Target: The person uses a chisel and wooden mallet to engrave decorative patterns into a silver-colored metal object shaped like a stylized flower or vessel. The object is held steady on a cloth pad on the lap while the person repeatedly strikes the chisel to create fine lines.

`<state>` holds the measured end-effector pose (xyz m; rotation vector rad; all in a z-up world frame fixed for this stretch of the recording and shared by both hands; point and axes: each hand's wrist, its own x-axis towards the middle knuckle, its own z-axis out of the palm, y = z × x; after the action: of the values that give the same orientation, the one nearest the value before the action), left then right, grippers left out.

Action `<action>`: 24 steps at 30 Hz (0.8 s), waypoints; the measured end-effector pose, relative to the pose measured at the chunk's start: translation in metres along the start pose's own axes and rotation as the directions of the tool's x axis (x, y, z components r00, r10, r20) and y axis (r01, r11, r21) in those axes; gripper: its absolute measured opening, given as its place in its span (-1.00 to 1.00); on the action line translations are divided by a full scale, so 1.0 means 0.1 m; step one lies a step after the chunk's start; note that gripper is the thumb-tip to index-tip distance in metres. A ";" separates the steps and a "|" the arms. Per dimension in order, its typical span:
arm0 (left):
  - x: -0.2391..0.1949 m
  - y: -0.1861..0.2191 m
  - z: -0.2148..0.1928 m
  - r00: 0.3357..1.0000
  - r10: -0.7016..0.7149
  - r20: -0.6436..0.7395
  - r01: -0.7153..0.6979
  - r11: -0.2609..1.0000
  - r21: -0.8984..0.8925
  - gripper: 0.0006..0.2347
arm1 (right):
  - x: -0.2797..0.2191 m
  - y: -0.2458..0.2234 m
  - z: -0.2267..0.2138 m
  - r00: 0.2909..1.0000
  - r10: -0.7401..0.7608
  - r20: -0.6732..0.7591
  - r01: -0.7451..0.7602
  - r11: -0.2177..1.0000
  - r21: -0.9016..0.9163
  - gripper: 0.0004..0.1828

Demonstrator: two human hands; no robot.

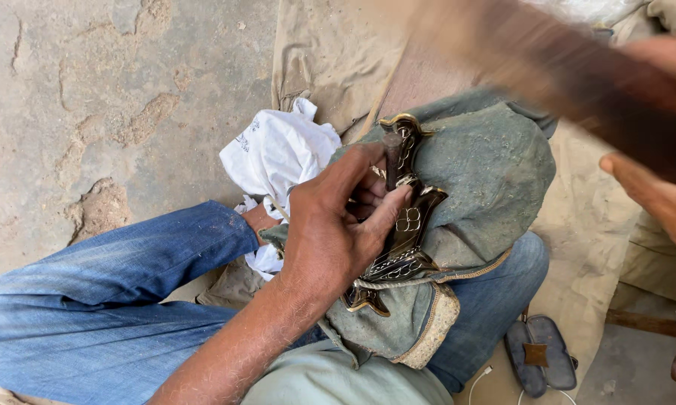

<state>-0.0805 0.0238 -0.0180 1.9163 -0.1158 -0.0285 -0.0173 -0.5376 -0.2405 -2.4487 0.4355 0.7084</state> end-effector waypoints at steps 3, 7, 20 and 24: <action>-0.03 -0.02 -0.02 0.995 0.097 -0.001 -0.097 0.994 0.046 -0.68 | -0.08 -0.03 0.04 1.000 -0.011 0.007 0.011 0.999 -0.043 -0.41; 0.04 0.03 -0.06 0.990 0.107 0.089 -0.111 0.993 0.036 -0.68 | -0.37 -0.37 -0.06 0.998 -0.064 -0.027 0.061 0.993 -0.097 -0.41; -0.17 -0.15 0.11 0.982 0.108 -0.158 -0.114 0.993 -0.028 -0.80 | -2.15 -2.96 -0.48 0.840 -0.523 -0.143 0.380 0.757 -0.532 -0.36; -0.19 -0.15 0.10 0.963 0.187 -0.196 -0.174 0.981 0.084 -0.77 | -2.68 -3.46 -0.53 0.796 -0.582 -0.166 0.353 0.669 -0.654 -0.33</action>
<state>-0.0993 0.0216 -0.0360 1.9557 -0.1546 0.2970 -0.0607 -0.2522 0.0928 -3.1124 -0.3916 0.1486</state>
